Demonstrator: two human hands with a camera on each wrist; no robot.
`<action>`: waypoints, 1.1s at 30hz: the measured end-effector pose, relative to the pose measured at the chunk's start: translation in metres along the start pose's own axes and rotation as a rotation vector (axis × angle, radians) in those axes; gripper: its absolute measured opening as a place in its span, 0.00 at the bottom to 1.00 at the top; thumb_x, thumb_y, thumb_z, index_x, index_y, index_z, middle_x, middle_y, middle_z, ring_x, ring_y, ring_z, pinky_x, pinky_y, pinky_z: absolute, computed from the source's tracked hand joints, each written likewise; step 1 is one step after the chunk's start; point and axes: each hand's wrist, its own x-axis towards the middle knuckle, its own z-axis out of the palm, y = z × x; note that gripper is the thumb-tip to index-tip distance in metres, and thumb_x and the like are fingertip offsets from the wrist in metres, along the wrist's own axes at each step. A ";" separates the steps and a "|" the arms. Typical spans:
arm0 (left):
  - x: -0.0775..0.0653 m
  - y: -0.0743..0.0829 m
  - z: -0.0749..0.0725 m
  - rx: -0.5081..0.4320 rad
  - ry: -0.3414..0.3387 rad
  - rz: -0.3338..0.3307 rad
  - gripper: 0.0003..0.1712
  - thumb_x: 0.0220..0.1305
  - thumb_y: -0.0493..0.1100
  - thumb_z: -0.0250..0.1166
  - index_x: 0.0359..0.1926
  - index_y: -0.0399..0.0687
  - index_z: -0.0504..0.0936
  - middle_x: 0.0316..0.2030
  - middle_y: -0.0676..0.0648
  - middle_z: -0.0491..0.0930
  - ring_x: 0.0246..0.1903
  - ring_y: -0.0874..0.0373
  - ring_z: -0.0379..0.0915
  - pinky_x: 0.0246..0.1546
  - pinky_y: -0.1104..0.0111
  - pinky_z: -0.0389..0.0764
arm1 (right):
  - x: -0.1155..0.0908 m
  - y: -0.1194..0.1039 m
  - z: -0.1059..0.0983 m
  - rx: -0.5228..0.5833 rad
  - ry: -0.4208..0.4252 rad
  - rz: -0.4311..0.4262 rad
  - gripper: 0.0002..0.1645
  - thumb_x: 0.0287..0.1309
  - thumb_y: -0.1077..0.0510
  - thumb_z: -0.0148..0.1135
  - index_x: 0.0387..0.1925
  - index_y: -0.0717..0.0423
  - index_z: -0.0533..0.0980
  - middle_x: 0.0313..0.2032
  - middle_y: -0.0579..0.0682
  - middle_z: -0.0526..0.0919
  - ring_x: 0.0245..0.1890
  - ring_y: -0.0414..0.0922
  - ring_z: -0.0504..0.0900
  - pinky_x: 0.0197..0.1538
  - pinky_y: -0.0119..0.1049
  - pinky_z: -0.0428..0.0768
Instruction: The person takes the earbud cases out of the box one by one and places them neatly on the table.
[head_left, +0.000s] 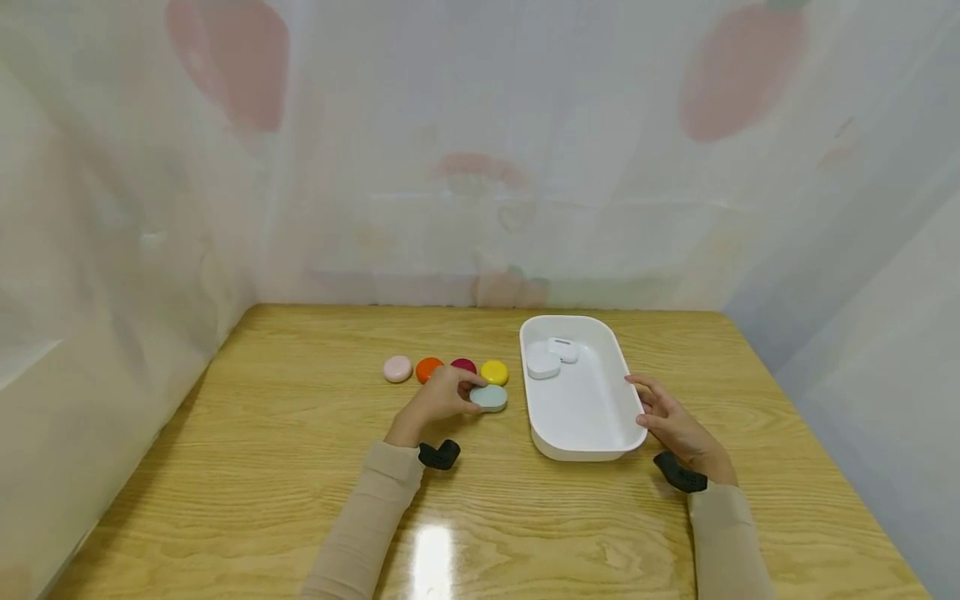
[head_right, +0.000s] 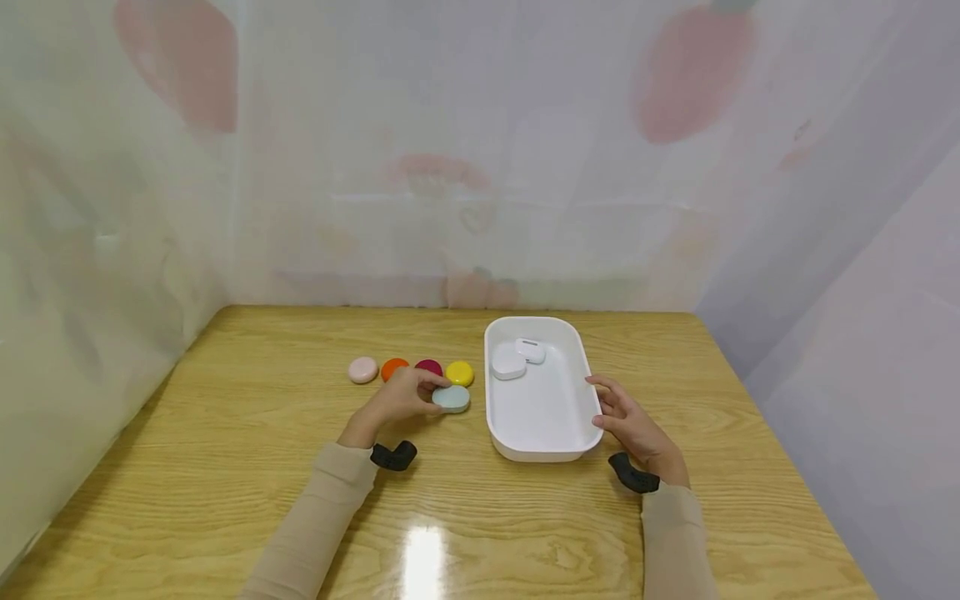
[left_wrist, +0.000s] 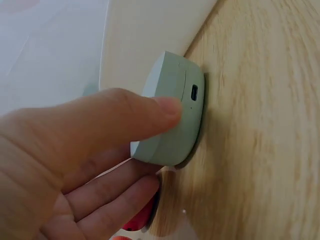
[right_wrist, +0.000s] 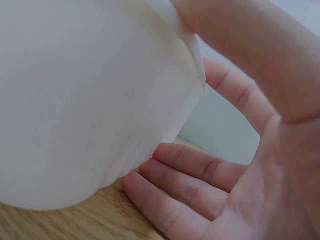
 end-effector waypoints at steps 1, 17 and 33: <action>0.000 0.000 0.000 0.004 -0.004 0.000 0.22 0.50 0.36 0.74 0.49 0.39 0.84 0.44 0.41 0.85 0.40 0.55 0.81 0.44 0.69 0.84 | 0.000 0.000 0.000 0.001 0.002 0.002 0.34 0.69 0.67 0.47 0.72 0.48 0.53 0.60 0.40 0.70 0.54 0.33 0.77 0.51 0.29 0.83; -0.010 0.010 -0.014 -0.051 0.013 -0.079 0.22 0.53 0.34 0.71 0.52 0.37 0.82 0.49 0.39 0.84 0.49 0.49 0.81 0.52 0.61 0.83 | 0.000 0.002 -0.001 -0.023 0.029 0.035 0.34 0.69 0.65 0.48 0.72 0.47 0.52 0.60 0.39 0.70 0.54 0.32 0.78 0.51 0.29 0.83; -0.002 0.037 -0.013 -0.168 0.120 0.062 0.22 0.60 0.38 0.67 0.55 0.37 0.79 0.52 0.38 0.82 0.53 0.45 0.79 0.56 0.51 0.80 | 0.001 0.001 -0.001 0.015 0.000 0.001 0.34 0.69 0.66 0.48 0.72 0.47 0.53 0.60 0.40 0.70 0.53 0.32 0.78 0.50 0.29 0.83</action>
